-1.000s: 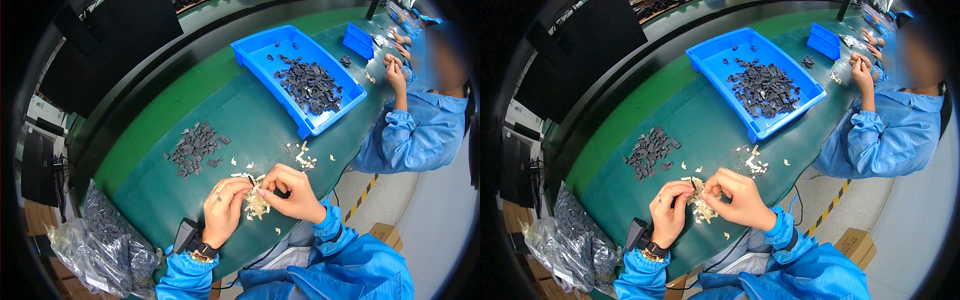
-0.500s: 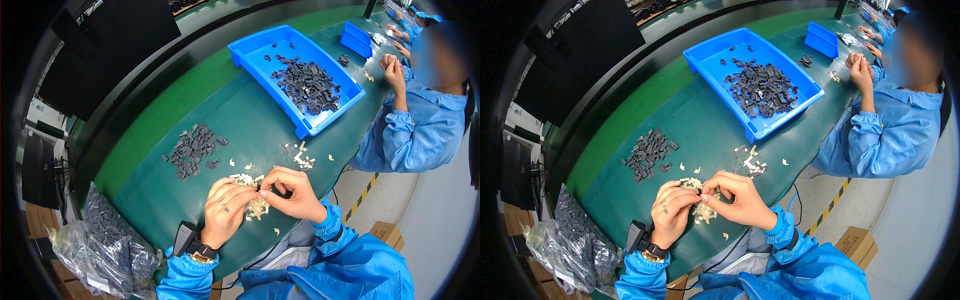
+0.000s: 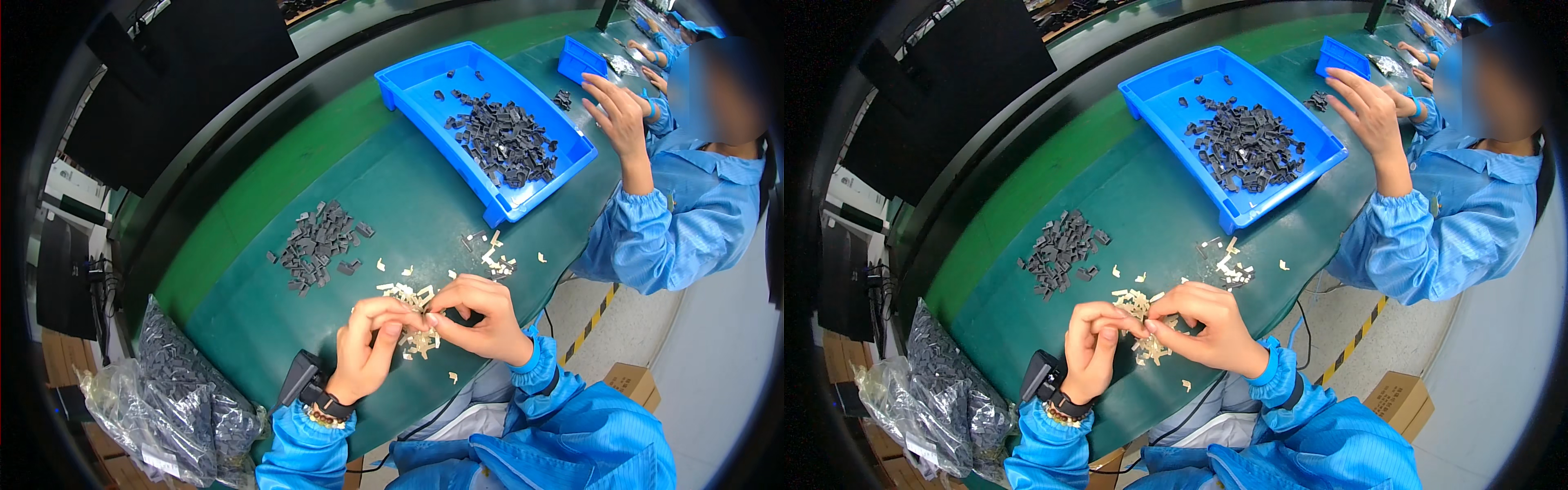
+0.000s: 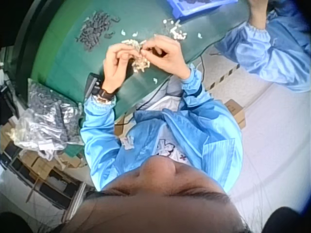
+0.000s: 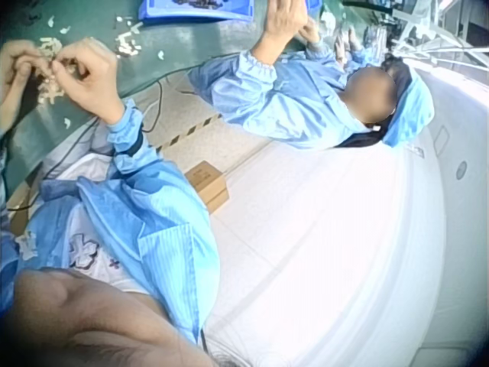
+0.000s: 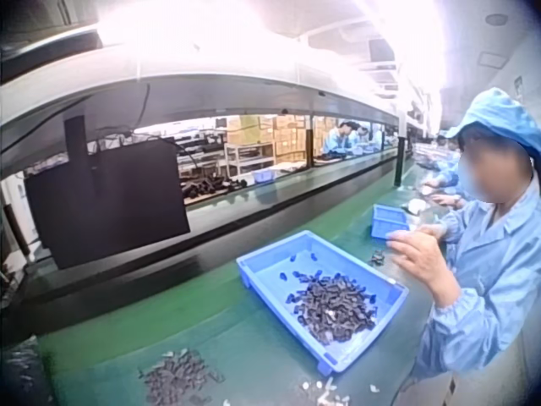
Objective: Assembling small plastic and rubber components by hand at a factory workbench.
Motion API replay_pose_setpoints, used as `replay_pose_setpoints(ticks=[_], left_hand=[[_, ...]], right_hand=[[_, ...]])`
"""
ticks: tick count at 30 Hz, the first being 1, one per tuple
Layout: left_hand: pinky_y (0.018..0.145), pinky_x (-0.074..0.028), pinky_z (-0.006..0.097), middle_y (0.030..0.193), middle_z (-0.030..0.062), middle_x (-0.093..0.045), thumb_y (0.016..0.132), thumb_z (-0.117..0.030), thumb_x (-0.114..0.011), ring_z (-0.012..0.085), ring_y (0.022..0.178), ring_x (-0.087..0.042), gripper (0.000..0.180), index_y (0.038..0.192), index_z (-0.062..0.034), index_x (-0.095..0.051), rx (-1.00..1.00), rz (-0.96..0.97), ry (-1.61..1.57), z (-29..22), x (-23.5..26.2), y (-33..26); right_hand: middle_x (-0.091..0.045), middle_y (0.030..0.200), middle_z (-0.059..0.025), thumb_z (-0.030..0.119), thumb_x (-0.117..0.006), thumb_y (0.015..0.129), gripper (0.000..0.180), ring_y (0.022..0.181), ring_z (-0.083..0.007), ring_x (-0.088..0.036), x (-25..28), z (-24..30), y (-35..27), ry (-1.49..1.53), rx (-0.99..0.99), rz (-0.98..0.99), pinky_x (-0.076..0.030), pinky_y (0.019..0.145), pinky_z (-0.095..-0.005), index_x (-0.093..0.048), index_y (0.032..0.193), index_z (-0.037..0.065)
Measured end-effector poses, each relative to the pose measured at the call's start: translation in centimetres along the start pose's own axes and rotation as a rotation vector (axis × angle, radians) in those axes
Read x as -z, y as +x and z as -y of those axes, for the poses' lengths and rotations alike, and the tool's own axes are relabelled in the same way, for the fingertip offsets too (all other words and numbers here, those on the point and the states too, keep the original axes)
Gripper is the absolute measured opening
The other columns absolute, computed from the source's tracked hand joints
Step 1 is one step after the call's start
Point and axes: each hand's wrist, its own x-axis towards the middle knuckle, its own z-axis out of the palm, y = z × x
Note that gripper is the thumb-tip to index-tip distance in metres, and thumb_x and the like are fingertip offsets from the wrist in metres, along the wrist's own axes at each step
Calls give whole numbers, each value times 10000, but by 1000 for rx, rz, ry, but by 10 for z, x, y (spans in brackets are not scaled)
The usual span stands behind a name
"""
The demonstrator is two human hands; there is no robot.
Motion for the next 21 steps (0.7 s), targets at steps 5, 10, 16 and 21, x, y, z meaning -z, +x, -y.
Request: replay_pose_setpoints(ticks=[5,10,16,21], left_hand=[[794,-543,317,892,90,-730,875,30,-724,192,864,-701,227,1066,-6,-606,52,0,-129,4,3,4],[780,-524,322,858,72,-720,756,50,-799,208,819,-687,194,873,-34,-669,-60,-11,17,-1,-2,10],[736,-506,328,856,37,-717,713,-2,-822,212,803,-679,197,861,-64,-708,-256,-69,313,-8,0,9],[713,-497,311,859,16,-716,707,-13,-841,195,770,-653,224,860,-94,-698,-367,-86,432,-15,-1,6]], right_hand=[[-724,841,-37,38,-785,788,124,694,-192,-657,0,2,0,9,136,22,-456,569,-291,-747,898,81],[-729,853,-40,25,-812,742,190,677,-199,-666,-1,-3,-1,-65,265,-7,-491,575,-299,-758,917,72],[-724,854,-14,35,-815,672,266,559,-144,-571,-3,-2,-3,-211,429,-60,-428,479,-263,-766,929,80],[-716,871,21,62,-807,624,327,506,-98,-505,-4,1,-7,-297,506,-99,-374,430,-243,-777,944,119]])
